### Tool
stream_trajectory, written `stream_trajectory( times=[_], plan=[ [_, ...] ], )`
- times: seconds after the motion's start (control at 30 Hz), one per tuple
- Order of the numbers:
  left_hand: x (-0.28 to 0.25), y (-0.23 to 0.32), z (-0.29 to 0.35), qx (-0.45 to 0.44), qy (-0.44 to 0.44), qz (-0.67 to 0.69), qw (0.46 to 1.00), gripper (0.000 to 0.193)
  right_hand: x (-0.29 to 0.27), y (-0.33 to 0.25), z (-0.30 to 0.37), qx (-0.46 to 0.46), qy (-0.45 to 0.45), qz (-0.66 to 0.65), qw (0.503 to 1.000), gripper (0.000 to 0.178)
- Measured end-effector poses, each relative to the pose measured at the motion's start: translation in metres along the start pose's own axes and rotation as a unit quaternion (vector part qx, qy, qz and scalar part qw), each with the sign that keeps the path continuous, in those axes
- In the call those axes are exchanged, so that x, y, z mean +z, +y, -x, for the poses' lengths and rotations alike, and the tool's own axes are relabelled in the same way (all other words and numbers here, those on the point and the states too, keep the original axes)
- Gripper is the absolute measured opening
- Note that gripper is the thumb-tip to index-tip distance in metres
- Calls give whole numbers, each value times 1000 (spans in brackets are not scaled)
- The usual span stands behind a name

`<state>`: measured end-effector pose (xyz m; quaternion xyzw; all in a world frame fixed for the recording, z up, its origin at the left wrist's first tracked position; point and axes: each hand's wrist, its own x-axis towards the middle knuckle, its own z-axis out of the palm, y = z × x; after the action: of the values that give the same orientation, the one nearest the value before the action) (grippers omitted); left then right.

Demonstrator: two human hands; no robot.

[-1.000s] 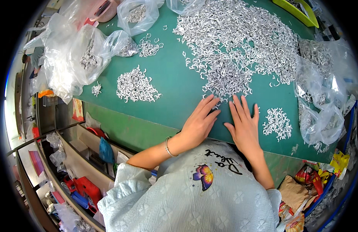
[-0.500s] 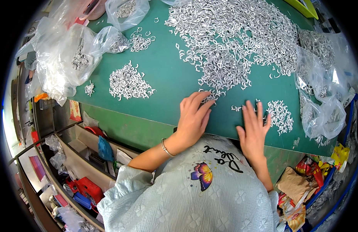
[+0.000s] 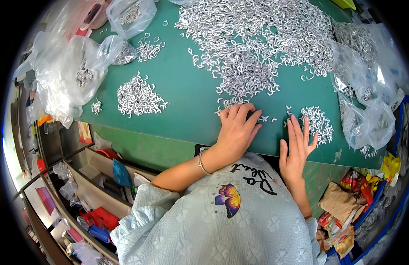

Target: The person is sorting small metal components by hand on a green workbench. They pick through a pile of crescent-shaped silver pieces, moving items into smaller piles and into plastic bags.

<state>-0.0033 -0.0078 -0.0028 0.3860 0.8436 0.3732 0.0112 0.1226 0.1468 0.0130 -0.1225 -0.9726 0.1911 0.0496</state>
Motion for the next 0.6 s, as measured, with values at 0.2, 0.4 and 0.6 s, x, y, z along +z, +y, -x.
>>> stream_trajectory(
  times=[0.2, 0.4, 0.6],
  plan=[
    [2, -4, 4, -15, 15, -1, 1000, 27, 4, -4, -1, -16, -70, 30, 997, 56],
    [-8, -6, 10, -31, 15, -13, 999, 25, 4, -18, -18, -78, -82, 4, 994, 62],
    [-16, -7, 16, -46, 12, -19, 999, 26, -2, -1, -7, -17, -102, 87, 991, 66]
  ],
)
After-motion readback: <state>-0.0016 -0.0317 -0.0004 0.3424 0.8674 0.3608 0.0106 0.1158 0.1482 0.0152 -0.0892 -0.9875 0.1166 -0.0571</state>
